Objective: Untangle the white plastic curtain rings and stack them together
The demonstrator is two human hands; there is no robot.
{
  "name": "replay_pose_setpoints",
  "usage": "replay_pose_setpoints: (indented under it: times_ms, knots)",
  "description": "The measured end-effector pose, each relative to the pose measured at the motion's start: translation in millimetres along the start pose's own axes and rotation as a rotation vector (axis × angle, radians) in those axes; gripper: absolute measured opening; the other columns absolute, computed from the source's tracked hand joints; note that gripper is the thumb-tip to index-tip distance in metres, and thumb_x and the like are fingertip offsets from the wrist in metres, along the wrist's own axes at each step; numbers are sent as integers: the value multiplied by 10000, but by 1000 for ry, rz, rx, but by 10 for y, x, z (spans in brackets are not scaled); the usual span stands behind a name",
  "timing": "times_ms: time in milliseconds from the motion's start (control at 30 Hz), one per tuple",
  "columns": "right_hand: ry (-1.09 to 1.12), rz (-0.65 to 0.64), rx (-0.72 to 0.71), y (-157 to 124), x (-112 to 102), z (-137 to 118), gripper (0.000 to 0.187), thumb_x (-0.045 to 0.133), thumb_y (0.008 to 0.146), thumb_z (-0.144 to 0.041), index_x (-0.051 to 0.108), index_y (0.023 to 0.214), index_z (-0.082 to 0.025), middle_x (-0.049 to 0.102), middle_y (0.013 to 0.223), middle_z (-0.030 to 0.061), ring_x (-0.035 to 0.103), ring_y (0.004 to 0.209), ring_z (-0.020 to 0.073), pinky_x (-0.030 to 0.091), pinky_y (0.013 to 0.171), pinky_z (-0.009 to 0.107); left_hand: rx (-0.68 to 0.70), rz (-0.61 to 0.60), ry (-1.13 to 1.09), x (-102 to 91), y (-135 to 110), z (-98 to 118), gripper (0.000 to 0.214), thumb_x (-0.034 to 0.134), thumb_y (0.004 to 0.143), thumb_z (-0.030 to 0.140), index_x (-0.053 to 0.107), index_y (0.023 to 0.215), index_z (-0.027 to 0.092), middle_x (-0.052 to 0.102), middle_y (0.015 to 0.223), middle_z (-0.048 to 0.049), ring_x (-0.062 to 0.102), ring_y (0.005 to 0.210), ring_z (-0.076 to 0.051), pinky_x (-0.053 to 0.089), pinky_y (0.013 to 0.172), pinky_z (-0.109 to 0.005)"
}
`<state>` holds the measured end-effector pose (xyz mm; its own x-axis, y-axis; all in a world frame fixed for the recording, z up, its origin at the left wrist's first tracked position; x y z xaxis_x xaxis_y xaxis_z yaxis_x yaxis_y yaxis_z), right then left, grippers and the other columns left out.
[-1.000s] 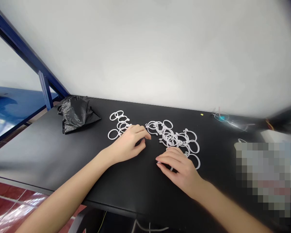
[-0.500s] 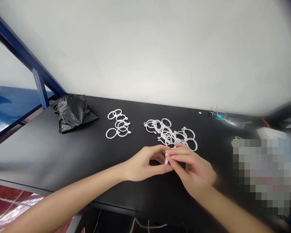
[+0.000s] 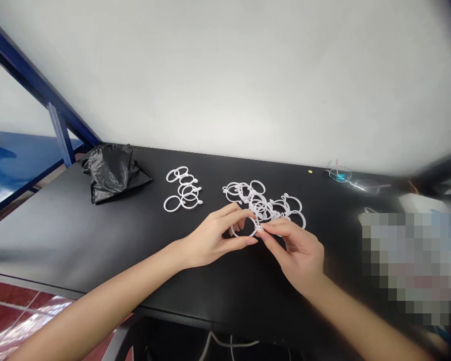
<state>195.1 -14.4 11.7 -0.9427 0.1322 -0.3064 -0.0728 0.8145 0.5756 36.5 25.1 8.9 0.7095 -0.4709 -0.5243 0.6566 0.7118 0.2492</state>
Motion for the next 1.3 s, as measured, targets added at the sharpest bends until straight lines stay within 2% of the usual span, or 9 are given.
replay_pose_setpoints:
  times_ms: [167,300,400,467,533,667,800,967,1300]
  knots:
    - [6,-8,-52,17,5,-39,199,668,831,-69,723,898,-249,743,787,7,707,693,177,597,631,320,-9,-40,34,-2,-14,24,363,565,932,415,565,1223,199,543,944,-45,539,766,-125,519,689,-249]
    - [-43,4,-1,6,7,13,203,697,819,-107,727,968,-243,762,847,22,727,735,193,624,716,355,47,-43,213,-112,0,36,375,565,929,424,563,1232,203,589,961,-55,579,824,-152,523,737,-274]
    - [-28,38,32,-4,-20,67,316,700,817,-104,688,1103,-239,765,906,28,737,751,186,622,812,391,40,23,552,-362,10,-61,375,516,953,379,546,1266,176,635,1047,-101,600,977,-229,497,886,-376]
    - [-22,60,24,-8,-42,70,315,679,828,-93,681,1109,-236,763,897,26,737,736,181,622,814,389,-54,68,700,-592,-5,-179,457,531,938,387,476,1333,163,653,1087,-115,612,1011,-263,479,926,-428]
    - [-45,72,9,-10,-59,44,254,661,837,-89,694,1045,-230,757,838,19,727,671,170,629,738,354,-144,131,702,-836,-46,-267,545,557,914,417,398,1381,185,665,1127,-98,630,1015,-256,489,917,-408]
    - [-112,99,-29,-8,-89,-69,149,646,846,-110,705,919,-227,705,648,-9,685,557,160,596,551,289,-258,185,705,-1169,-154,-367,395,582,877,493,583,1144,204,668,1112,-82,635,1002,-249,501,895,-380]
    - [-136,129,-41,-1,-112,-118,141,633,856,-112,700,902,-228,677,603,-18,661,520,150,580,510,274,-272,70,676,-1194,-221,-525,441,571,867,551,641,1146,217,574,1220,-105,584,1109,-264,483,960,-404]
    - [-104,130,-91,-10,-105,-89,207,633,841,-63,692,942,-234,660,603,-31,660,545,143,583,551,279,-299,23,658,-1150,-276,-707,492,508,895,566,641,1218,220,536,1262,-127,557,1140,-286,478,982,-436]
    - [-79,118,-95,-24,-108,-57,241,622,829,-36,686,955,-231,695,680,-16,655,547,135,582,569,286,-360,10,643,-1188,-289,-619,566,534,884,562,506,1353,245,502,1382,-112,475,1292,-299,428,1056,-445]
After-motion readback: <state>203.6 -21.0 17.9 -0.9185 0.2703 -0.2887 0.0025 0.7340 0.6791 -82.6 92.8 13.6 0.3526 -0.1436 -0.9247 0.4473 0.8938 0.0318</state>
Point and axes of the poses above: each hand's wrist, its own y-axis towards the middle knuckle, its own x-axis out of the palm, z = x × y, the point moved 6 cm from there along y, towards the middle knuckle
